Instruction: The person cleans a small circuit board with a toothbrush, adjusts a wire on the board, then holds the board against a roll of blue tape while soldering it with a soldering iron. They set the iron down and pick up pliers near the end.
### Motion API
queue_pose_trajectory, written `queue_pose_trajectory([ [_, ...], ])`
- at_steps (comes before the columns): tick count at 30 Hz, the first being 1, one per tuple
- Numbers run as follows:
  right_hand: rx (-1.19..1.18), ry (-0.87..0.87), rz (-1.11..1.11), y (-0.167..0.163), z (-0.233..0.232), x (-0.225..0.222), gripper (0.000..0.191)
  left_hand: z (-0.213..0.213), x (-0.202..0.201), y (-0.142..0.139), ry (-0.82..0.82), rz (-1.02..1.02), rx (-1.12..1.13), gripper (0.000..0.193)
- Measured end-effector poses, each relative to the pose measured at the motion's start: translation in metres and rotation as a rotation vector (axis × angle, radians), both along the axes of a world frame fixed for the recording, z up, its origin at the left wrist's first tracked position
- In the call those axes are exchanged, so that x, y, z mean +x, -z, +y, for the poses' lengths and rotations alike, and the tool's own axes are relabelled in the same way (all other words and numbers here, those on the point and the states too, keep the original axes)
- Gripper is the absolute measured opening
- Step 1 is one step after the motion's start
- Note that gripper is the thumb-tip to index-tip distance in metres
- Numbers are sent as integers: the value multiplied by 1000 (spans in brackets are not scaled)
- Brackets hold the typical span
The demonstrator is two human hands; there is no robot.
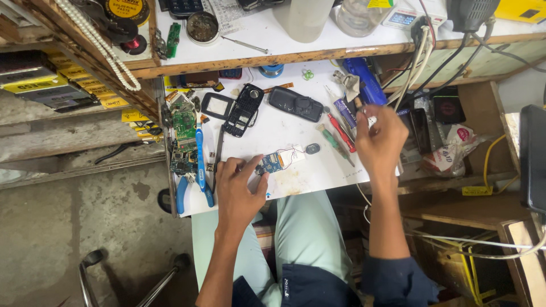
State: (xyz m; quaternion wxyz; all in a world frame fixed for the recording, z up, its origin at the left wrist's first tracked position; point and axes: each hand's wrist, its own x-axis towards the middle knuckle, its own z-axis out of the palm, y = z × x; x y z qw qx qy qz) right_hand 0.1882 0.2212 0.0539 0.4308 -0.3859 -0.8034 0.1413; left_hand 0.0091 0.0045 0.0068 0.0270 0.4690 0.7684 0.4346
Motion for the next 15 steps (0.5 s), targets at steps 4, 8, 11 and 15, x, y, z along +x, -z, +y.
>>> queue_pose_trajectory([
  [4,23,8,17,12,-33,21,9,-1,-1,-1,10,-33,-26,46],
  [8,57,9,-1,29,-76,42,8,1,0,-1,1,-16,-30,44],
  [11,90,-16,17,47,-105,53,13,2,0,0,-7,-47,-17,42],
  [15,32,15,14,81,-126,61,10,1,-1,1,-2,-49,-7,42],
])
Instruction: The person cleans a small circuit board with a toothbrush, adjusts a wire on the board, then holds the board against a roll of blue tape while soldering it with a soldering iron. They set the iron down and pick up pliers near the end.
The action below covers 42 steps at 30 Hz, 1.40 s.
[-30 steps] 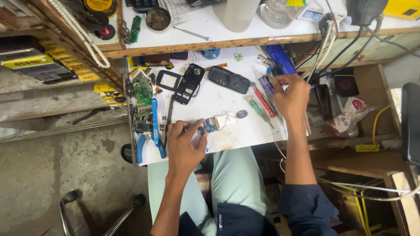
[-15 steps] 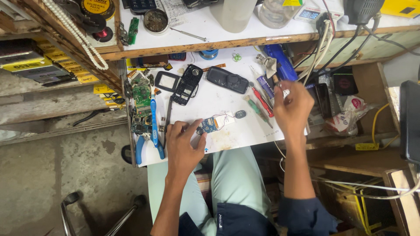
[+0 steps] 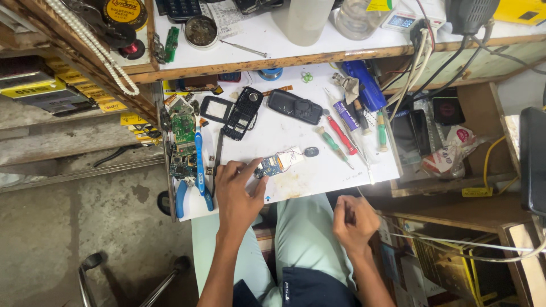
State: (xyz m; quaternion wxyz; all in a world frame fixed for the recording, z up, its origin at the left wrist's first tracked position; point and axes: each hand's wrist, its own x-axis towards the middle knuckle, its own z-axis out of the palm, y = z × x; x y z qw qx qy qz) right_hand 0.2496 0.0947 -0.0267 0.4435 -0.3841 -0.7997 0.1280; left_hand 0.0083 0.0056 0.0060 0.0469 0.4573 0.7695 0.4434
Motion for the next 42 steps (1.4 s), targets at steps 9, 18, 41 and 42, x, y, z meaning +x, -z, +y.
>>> queue_pose_trajectory([
  [9,-13,-157,-12,30,-21,6,25,0,0,-3,8,-26,-21,41],
  [18,505,123,140,-77,122,34,40,0,1,-2,-11,-8,-33,40],
  [41,-308,470,-301,-289,312,-91,30,4,1,-6,-19,-65,-90,43],
  [42,-324,473,-294,-292,315,-97,29,4,-1,-7,-18,-71,-93,43],
])
